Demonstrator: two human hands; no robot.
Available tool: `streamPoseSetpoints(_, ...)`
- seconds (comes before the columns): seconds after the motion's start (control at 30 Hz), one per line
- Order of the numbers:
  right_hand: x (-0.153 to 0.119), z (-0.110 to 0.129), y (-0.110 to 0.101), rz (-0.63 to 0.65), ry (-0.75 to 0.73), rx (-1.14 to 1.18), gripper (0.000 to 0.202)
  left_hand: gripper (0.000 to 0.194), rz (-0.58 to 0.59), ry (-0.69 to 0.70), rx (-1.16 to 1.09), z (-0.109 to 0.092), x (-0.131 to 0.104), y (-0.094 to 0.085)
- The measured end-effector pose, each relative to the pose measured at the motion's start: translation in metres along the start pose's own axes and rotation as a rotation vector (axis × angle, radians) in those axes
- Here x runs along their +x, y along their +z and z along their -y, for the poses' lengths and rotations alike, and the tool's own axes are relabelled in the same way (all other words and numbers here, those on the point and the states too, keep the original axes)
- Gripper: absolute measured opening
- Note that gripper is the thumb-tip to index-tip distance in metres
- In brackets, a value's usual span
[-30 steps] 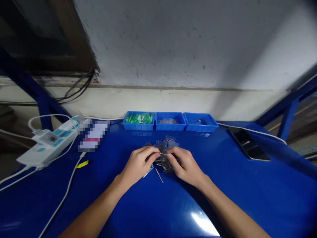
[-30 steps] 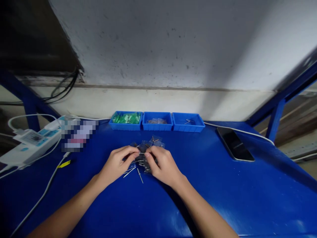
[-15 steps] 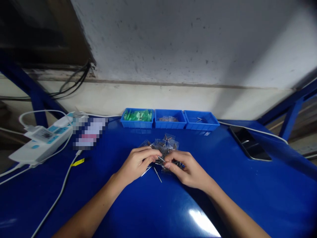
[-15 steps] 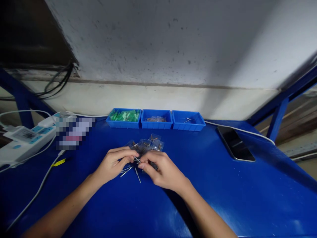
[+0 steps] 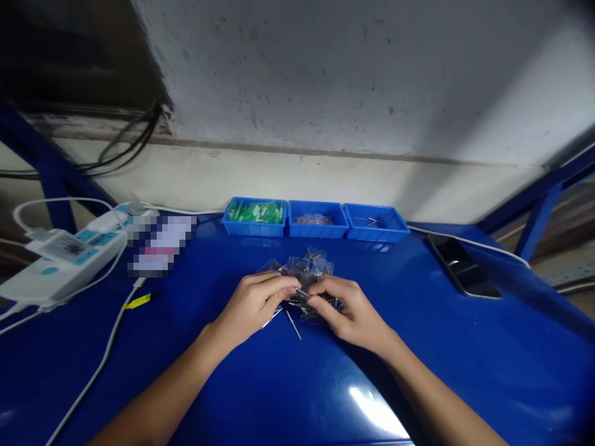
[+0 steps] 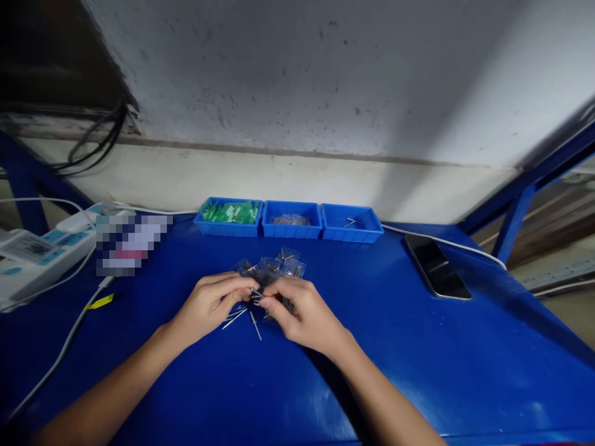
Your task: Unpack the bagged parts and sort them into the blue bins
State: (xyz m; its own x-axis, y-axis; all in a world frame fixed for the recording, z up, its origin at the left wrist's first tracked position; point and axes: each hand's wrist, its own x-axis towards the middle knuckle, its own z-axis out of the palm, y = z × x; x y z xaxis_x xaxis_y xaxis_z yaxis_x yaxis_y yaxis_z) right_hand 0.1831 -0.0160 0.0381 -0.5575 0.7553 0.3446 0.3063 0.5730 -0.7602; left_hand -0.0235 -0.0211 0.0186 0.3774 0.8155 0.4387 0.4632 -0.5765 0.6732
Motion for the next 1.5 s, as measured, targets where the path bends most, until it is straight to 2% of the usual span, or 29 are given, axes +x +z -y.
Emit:
streamPoseSetpoints(0.23,-0.001,0.002,-0.004,0.099,0.06,0.128,0.014,0.019,0.05,0.064,0.032,-0.002,0.001,-0.003)
streamPoseSetpoints(0.63,0.0,-0.001,-0.004,0.083,0.122,0.164,0.022,0.019,-0.018,0.018,-0.044,-0.004,0.0,0.007)
streamPoseSetpoints(0.73,0.001,-0.003,-0.002,0.054,0.116,0.101,0.022,0.017,-0.016,-0.016,-0.006,-0.006,0.001,0.008)
streamPoseSetpoints(0.9,0.0,-0.005,0.0,-0.074,0.035,-0.204,0.015,0.015,-0.007,-0.094,0.152,-0.012,0.002,0.003)
streamPoseSetpoints(1.03,0.0,-0.003,0.001,-0.08,-0.038,-0.208,0.011,0.028,0.034,-0.117,0.149,-0.015,0.001,-0.002)
streamPoseSetpoints(1.1,0.0,-0.002,0.003,-0.065,-0.051,-0.173,0.011,0.028,0.045,-0.099,0.132,-0.015,0.001,-0.002)
streamPoseSetpoints(1.27,0.001,-0.002,0.004,-0.098,0.034,-0.1,0.012,0.006,-0.056,-0.063,0.103,-0.014,0.001,0.0)
streamPoseSetpoints(1.43,-0.001,-0.003,0.003,-0.046,0.055,0.018,0.007,0.005,-0.139,-0.017,0.122,-0.012,0.002,-0.004)
streamPoseSetpoints(1.5,-0.002,-0.003,0.003,-0.024,0.05,0.043,0.013,0.007,-0.153,-0.015,0.121,-0.011,0.002,-0.006)
